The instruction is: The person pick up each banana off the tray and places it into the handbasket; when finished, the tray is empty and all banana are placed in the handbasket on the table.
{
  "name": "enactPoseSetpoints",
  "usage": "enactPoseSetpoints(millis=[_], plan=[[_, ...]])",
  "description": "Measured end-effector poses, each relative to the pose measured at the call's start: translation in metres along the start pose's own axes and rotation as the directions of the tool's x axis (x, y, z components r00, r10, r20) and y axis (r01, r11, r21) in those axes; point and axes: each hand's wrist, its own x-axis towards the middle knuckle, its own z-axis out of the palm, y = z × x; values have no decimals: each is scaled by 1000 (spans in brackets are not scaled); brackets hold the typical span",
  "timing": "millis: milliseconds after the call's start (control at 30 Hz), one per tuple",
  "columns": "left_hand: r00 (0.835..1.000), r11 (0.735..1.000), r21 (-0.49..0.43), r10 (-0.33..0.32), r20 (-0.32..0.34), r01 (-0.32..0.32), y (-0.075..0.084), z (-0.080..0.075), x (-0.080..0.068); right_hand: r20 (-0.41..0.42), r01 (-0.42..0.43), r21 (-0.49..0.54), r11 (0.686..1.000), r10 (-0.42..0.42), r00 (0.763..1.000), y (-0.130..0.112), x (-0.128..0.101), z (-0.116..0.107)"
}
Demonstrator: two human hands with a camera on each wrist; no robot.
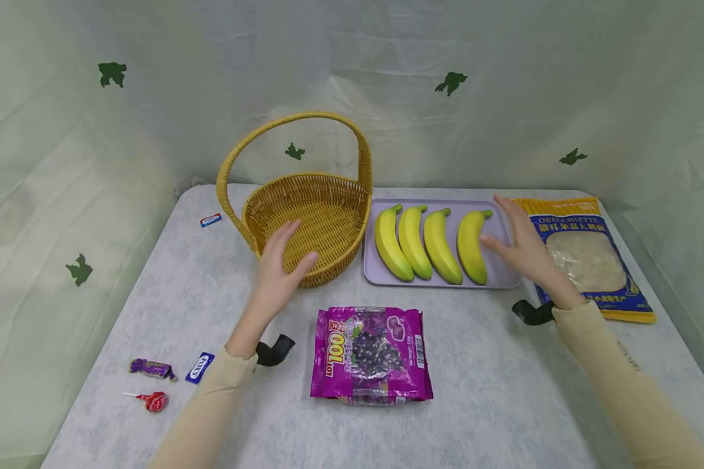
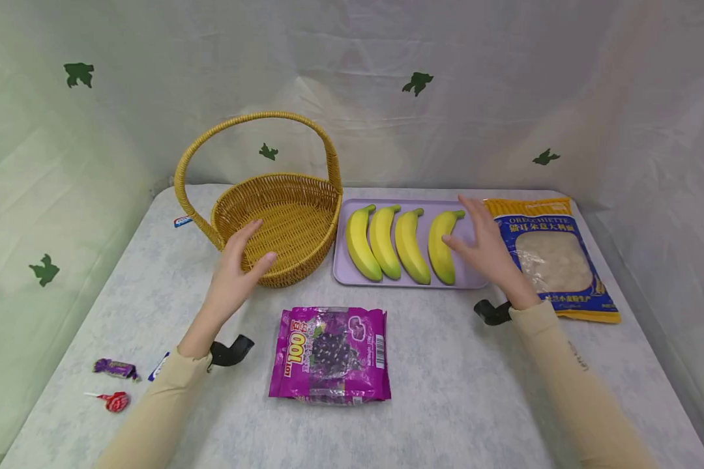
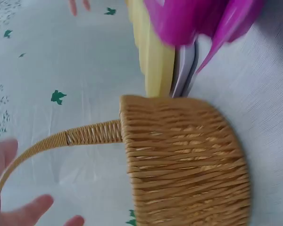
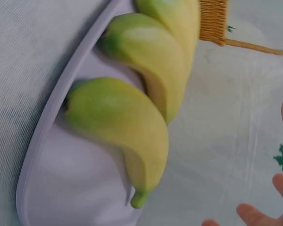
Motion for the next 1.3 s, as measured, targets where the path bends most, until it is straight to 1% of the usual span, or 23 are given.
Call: enactPoseSetpoints(millis=[67, 100, 133, 167, 233, 300, 333, 400, 500, 533, 633, 667, 767, 900, 1067, 1133, 1200, 1300], plan=[[999, 995, -97, -16, -48, 11, -2, -5, -10, 34, -52, 98, 994, 48, 998, 1, 2, -2], [997, 988, -152, -36, -75, 24, -4, -7, -15, 56, -89, 139, 986, 82, 995, 2, 2, -4], [993, 976, -215, -63, -98, 41, -5, -9, -20, 82, -131, 178, 975, 118, 990, 3, 2, -5], [988, 958, -280, -94, -121, 57, -6, -11, -24, 107, -172, 214, 962, 152, 983, 4, 3, -6], [974, 913, -398, -165, -158, 90, -10, -14, -31, 153, -233, 270, 934, 198, 968, 7, 4, -8], [954, 872, -470, -242, -175, 135, -13, -16, -36, 191, -279, 298, 913, 229, 955, 10, 4, -9], [944, 856, -491, -277, -177, 159, -15, -17, -39, 209, -296, 310, 903, 240, 948, 12, 5, -9], [925, 843, -493, -337, -173, 215, -20, -17, -41, 245, -332, 320, 887, 261, 934, 16, 6, -9], [903, 825, -474, -410, -126, 308, -28, -15, -42, 297, -381, 350, 856, 284, 912, 20, 7, -8], [900, 816, -476, -424, -106, 328, -31, -13, -41, 313, -394, 363, 845, 287, 905, 21, 8, -8], [891, 785, -497, -452, -52, 369, -40, -7, -37, 363, -430, 424, 797, 285, 887, 24, 10, -5], [890, 776, -509, -453, -40, 372, -43, -6, -35, 378, -441, 433, 786, 286, 880, 24, 11, -4], [897, 765, -533, -442, -25, 362, -49, -1, -30, 417, -476, 447, 758, 294, 860, 27, 14, -2], [906, 761, -550, -423, -19, 344, -54, 2, -25, 458, -501, 427, 753, 298, 838, 31, 19, 1], [906, 748, -566, -424, -6, 347, -55, 2, -22, 506, -522, 390, 759, 297, 810, 32, 25, 3], [906, 743, -569, -424, 7, 353, -54, 1, -20, 519, -515, 362, 777, 291, 804, 31, 27, 4], [906, 740, -572, -422, 15, 354, -53, 0, -20, 523, -499, 329, 801, 285, 803, 29, 28, 5], [907, 736, -574, -421, 28, 359, -51, 0, -19, 509, -453, 265, 851, 276, 815, 26, 31, 10]])
